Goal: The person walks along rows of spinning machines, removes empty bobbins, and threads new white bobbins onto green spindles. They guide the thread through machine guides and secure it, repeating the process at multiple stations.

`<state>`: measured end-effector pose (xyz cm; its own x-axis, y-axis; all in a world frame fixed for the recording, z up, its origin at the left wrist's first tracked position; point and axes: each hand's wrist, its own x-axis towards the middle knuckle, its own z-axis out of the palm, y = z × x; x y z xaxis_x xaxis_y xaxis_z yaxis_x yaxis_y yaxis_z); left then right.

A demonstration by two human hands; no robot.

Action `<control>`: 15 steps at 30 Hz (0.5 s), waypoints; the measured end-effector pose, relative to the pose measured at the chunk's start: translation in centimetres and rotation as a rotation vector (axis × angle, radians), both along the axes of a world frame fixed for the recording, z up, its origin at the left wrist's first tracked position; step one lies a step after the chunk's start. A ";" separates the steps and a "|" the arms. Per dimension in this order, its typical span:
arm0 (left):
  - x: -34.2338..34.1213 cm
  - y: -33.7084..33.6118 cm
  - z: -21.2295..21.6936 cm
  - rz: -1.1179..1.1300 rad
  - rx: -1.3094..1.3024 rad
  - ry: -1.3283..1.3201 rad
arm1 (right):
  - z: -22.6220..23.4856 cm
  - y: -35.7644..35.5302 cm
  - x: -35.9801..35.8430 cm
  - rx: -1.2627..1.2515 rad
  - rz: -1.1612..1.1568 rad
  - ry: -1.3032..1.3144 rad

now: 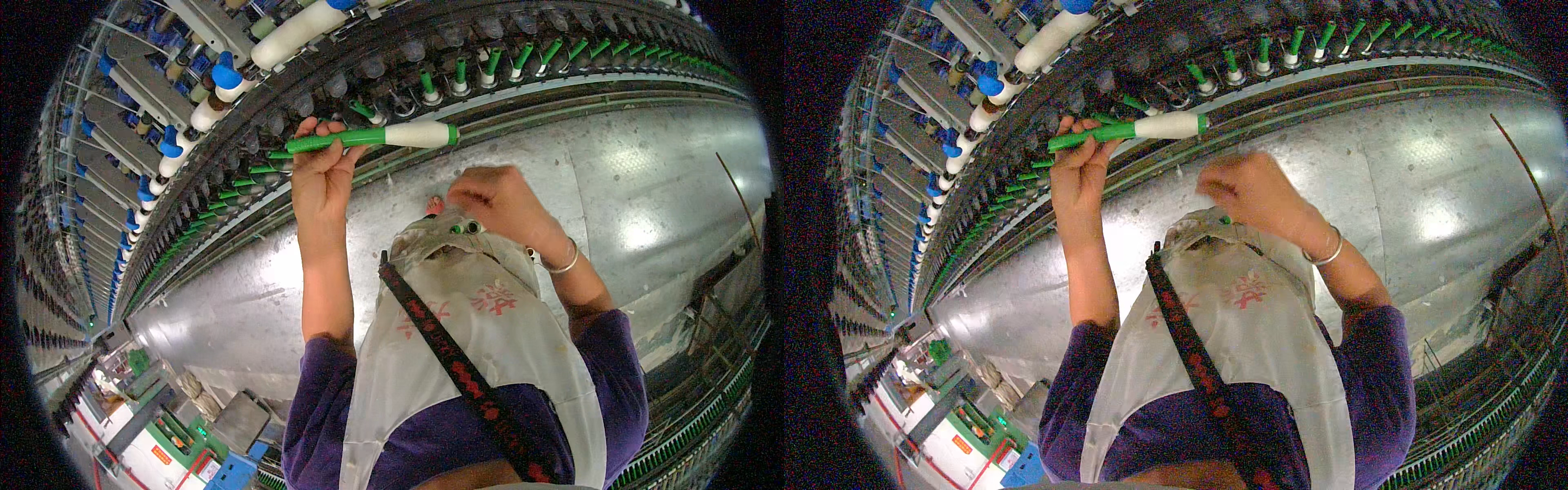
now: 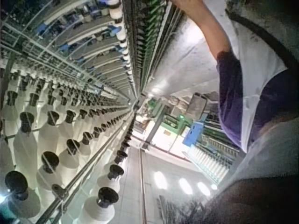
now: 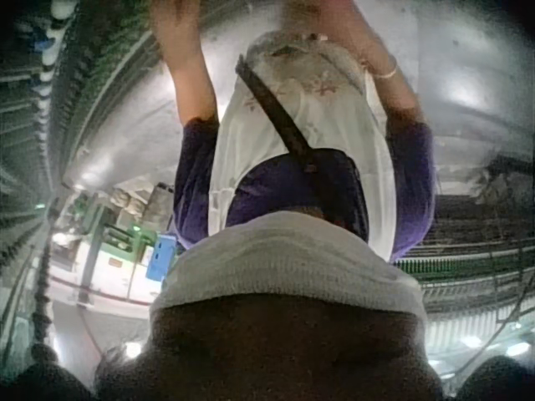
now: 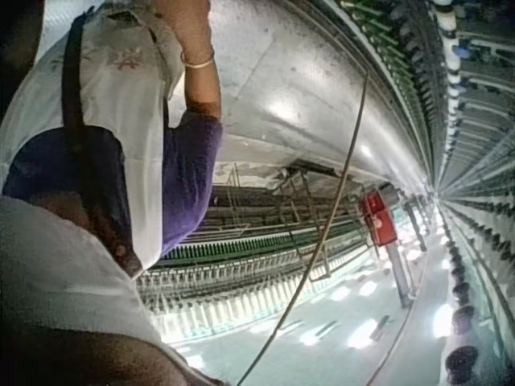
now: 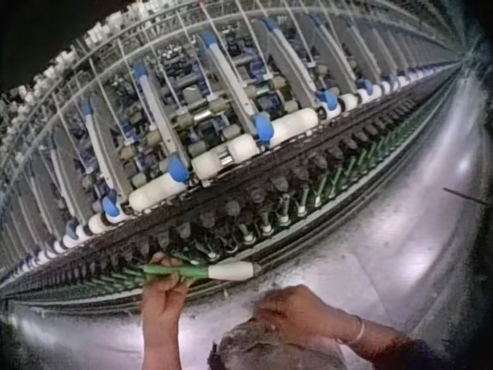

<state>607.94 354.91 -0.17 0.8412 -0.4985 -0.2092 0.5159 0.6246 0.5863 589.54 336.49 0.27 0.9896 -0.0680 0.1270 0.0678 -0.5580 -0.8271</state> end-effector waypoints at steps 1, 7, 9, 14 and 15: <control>-0.2 -0.2 0.2 -0.013 -0.004 -0.011 | 0.0 -0.5 0.4 0.113 -0.109 -0.008; -1.4 -1.8 1.6 -0.051 0.023 -0.107 | -0.8 -0.4 5.1 -0.064 -0.396 -0.422; -1.9 -2.0 1.9 -0.068 -0.026 -0.151 | -1.3 -0.1 6.2 -0.040 -0.425 -0.424; -2.8 -1.9 1.4 -0.016 -0.036 -0.057 | -1.8 1.0 5.2 -0.230 -0.461 -0.561; -2.9 -1.7 1.2 0.013 -0.029 -0.001 | -1.8 1.4 4.8 -0.329 -0.464 -0.488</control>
